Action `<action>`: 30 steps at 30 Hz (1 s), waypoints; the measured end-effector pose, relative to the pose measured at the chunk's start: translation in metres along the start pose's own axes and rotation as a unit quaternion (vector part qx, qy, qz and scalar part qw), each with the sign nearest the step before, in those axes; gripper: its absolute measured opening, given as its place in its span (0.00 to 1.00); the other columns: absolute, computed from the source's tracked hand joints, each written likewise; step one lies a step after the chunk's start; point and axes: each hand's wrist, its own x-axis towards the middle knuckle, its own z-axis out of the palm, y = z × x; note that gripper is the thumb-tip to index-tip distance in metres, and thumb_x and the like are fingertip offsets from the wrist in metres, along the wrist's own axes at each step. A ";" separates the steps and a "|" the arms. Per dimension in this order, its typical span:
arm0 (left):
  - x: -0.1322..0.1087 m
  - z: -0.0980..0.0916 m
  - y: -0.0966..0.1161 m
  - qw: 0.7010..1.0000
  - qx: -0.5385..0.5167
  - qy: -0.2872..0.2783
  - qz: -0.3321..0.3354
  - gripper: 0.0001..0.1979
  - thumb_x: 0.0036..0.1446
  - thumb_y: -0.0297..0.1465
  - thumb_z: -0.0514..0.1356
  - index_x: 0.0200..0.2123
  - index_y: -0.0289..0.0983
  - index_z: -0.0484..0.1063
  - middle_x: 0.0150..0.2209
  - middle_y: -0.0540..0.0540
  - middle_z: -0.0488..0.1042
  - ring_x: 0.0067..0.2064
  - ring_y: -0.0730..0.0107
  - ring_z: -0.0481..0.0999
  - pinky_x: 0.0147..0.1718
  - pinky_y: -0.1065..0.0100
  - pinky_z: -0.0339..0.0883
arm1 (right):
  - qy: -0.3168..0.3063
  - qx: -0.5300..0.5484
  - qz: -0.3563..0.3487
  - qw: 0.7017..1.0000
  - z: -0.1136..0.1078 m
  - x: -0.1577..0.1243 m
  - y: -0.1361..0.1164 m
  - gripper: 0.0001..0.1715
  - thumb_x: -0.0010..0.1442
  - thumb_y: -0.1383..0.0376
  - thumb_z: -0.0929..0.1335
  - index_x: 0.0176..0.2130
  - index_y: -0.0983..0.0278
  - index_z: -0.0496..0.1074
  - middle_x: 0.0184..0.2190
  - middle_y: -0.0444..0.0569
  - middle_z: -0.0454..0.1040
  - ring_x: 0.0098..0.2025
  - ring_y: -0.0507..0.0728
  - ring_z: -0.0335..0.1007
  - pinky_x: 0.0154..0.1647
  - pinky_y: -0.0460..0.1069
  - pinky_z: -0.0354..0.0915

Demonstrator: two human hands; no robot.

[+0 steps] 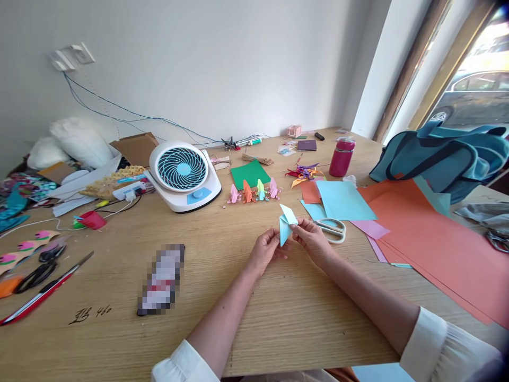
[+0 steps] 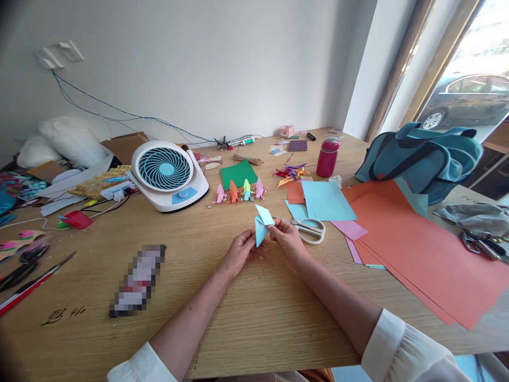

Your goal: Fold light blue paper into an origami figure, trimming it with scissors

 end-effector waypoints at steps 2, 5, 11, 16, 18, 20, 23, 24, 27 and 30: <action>0.000 0.002 -0.001 0.998 0.038 0.028 0.034 0.24 0.53 0.52 0.62 0.36 0.35 0.72 0.32 0.46 0.74 0.30 0.69 0.73 0.28 0.70 0.69 | 0.009 -0.019 -0.005 1.000 0.001 0.000 0.001 0.23 0.46 0.49 0.76 0.30 0.62 0.69 0.23 0.40 0.67 0.24 0.49 0.61 0.28 0.47 0.61; 0.001 0.001 -0.002 0.990 0.094 0.062 0.081 0.22 0.55 0.50 0.61 0.30 0.36 0.72 0.29 0.48 0.72 0.30 0.70 0.70 0.30 0.71 0.66 | 0.010 -0.048 -0.011 0.999 0.002 0.001 0.004 0.26 0.44 0.46 0.76 0.30 0.62 0.68 0.22 0.41 0.68 0.24 0.51 0.63 0.28 0.47 0.62; 0.006 -0.007 -0.004 0.971 0.174 0.093 0.132 0.14 0.53 0.41 0.64 0.29 0.35 0.74 0.27 0.51 0.71 0.32 0.71 0.67 0.34 0.72 0.61 | -0.022 -0.088 -0.021 0.996 0.003 0.003 0.011 0.28 0.44 0.43 0.76 0.30 0.61 0.68 0.23 0.44 0.72 0.27 0.54 0.68 0.30 0.50 0.67; 0.008 -0.008 -0.006 0.962 0.207 0.104 0.145 0.14 0.56 0.41 0.60 0.29 0.35 0.73 0.26 0.52 0.70 0.29 0.73 0.65 0.32 0.73 0.59 | -0.067 -0.092 -0.038 0.993 0.006 0.002 0.014 0.26 0.46 0.46 0.76 0.34 0.62 0.70 0.30 0.46 0.75 0.33 0.56 0.72 0.38 0.53 0.70; 0.007 -0.009 -0.005 0.957 0.221 0.112 0.150 0.14 0.57 0.41 0.60 0.28 0.36 0.71 0.25 0.52 0.68 0.29 0.73 0.63 0.31 0.73 0.58 | -0.086 -0.095 -0.048 0.991 0.006 0.002 0.015 0.26 0.47 0.47 0.76 0.38 0.61 0.71 0.34 0.47 0.76 0.36 0.57 0.73 0.42 0.54 0.71; 0.007 -0.011 -0.004 0.952 0.235 0.119 0.152 0.13 0.57 0.40 0.59 0.28 0.36 0.70 0.25 0.53 0.66 0.28 0.74 0.63 0.30 0.73 0.57 | -0.094 -0.103 -0.057 0.989 0.003 0.003 0.015 0.27 0.48 0.49 0.76 0.43 0.61 0.71 0.36 0.47 0.76 0.38 0.57 0.73 0.44 0.54 0.70; 0.006 -0.013 -0.001 0.943 0.264 0.126 0.157 0.11 0.58 0.37 0.58 0.28 0.36 0.70 0.24 0.54 0.64 0.28 0.74 0.61 0.30 0.73 0.55 | -0.078 -0.120 -0.069 0.987 -0.003 0.005 0.011 0.30 0.51 0.52 0.75 0.49 0.60 0.69 0.39 0.48 0.75 0.40 0.57 0.72 0.44 0.53 0.70; 0.006 -0.013 0.001 0.939 0.276 0.127 0.161 0.10 0.58 0.35 0.58 0.27 0.37 0.70 0.24 0.54 0.64 0.28 0.73 0.61 0.30 0.73 0.55 | -0.070 -0.125 -0.072 0.987 -0.005 0.005 0.009 0.30 0.52 0.52 0.74 0.51 0.60 0.69 0.41 0.49 0.75 0.41 0.56 0.72 0.43 0.53 0.70; 0.004 -0.011 0.004 0.925 0.312 0.129 0.175 0.08 0.56 0.28 0.58 0.25 0.37 0.69 0.25 0.52 0.65 0.30 0.72 0.63 0.33 0.72 0.56 | -0.054 -0.135 -0.081 0.986 -0.009 0.006 0.001 0.29 0.54 0.53 0.73 0.53 0.59 0.69 0.45 0.51 0.73 0.44 0.57 0.70 0.43 0.52 0.69; 0.001 -0.009 0.006 0.914 0.338 0.120 0.188 0.05 0.54 0.24 0.58 0.30 0.38 0.71 0.30 0.50 0.70 0.35 0.69 0.68 0.38 0.71 0.58 | -0.041 -0.139 -0.089 0.985 -0.009 0.006 -0.004 0.26 0.54 0.52 0.73 0.50 0.58 0.71 0.45 0.51 0.73 0.45 0.58 0.70 0.43 0.52 0.69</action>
